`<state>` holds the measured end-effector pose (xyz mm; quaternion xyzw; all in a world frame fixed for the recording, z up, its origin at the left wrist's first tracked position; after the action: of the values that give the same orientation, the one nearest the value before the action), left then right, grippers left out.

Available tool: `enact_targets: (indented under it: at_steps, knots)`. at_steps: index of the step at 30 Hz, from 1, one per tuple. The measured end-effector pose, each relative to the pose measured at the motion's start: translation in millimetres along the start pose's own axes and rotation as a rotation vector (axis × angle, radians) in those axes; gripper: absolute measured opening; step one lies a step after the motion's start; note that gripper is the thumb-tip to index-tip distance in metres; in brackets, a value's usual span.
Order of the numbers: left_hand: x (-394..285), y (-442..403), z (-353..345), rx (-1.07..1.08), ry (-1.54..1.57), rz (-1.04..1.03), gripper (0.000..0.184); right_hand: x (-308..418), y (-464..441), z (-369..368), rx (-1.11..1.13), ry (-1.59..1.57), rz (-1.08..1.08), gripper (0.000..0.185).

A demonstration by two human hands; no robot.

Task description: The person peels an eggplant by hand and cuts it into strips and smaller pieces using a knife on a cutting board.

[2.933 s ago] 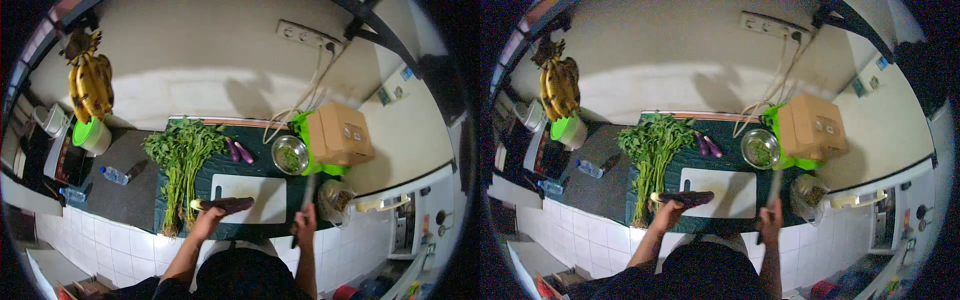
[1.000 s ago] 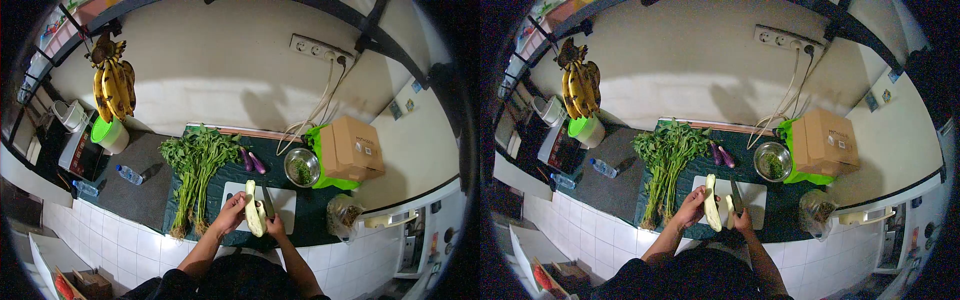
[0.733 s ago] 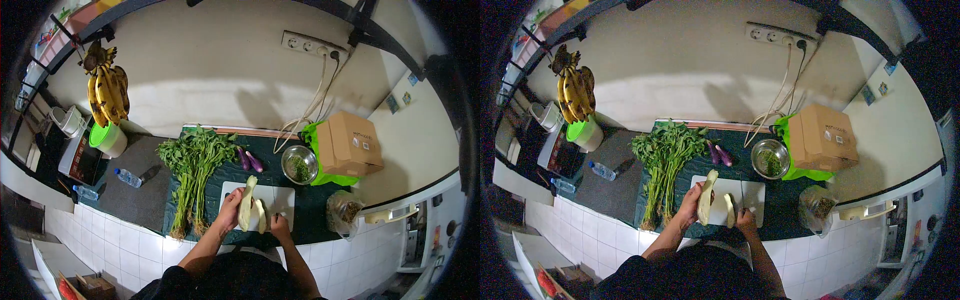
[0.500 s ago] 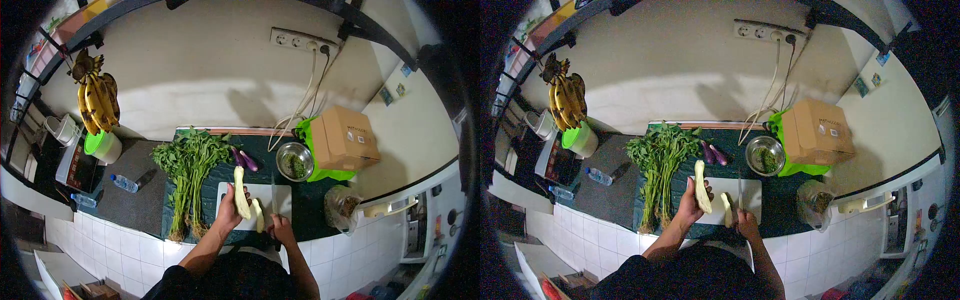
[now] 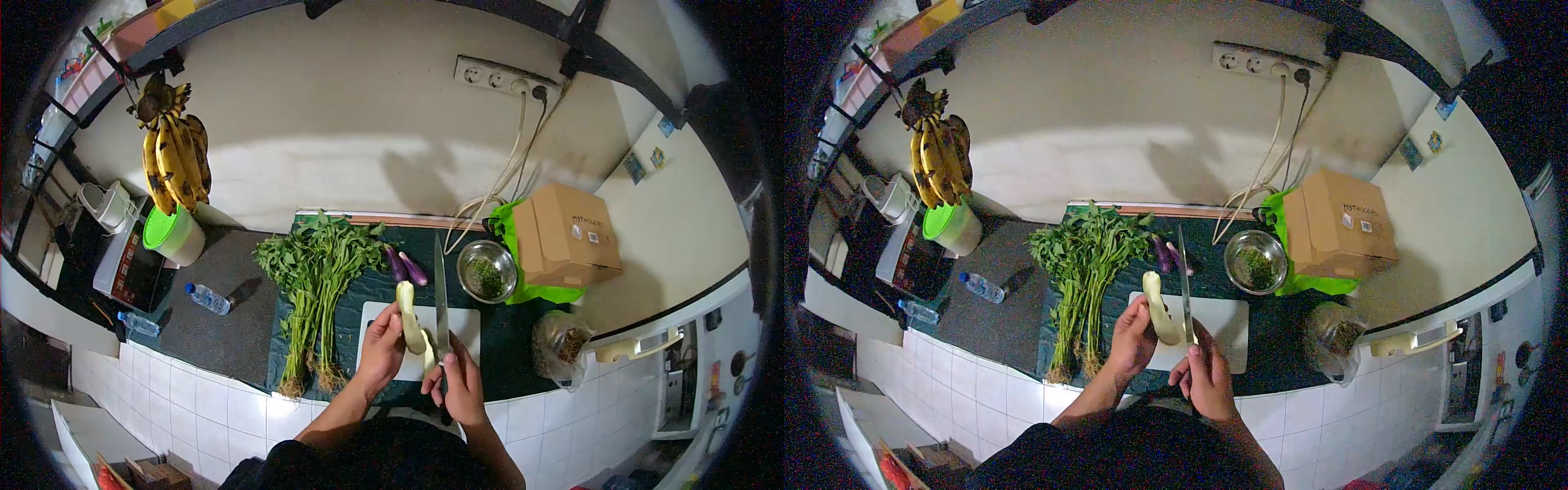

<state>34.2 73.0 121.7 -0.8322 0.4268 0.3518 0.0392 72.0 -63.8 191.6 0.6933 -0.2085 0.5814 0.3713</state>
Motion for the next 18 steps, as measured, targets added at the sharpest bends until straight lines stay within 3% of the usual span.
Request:
enact_targets:
  at_steps: [2,5,11,18]
  knots:
    - [-12,6,-5,-0.026,-0.003,-0.066,0.04,12,7,-9,0.02,-0.035,0.033,0.048]
    - [-32,15,-18,0.064,-0.303,-0.214,0.038,25,16,-19,0.078,-0.053,0.045,0.051]
    - [-61,31,-52,0.251,-0.368,-0.37,0.035,60,29,-32,0.141,-0.083,0.046,0.056]
    - [-66,33,-58,0.228,-0.362,-0.354,0.037,77,34,-38,0.132,-0.076,0.078,0.055]
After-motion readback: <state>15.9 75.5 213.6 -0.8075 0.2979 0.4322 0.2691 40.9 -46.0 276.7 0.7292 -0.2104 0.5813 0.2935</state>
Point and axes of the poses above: each hand's wrist, its own y-axis away from the middle knuckle, its own z-axis out of the back of the hand, x = y × z, the point moved 10 cm from there along -y, towards the middle knuckle, and after that the axes turned 8 degrees about -x, right-handed, at the moved point
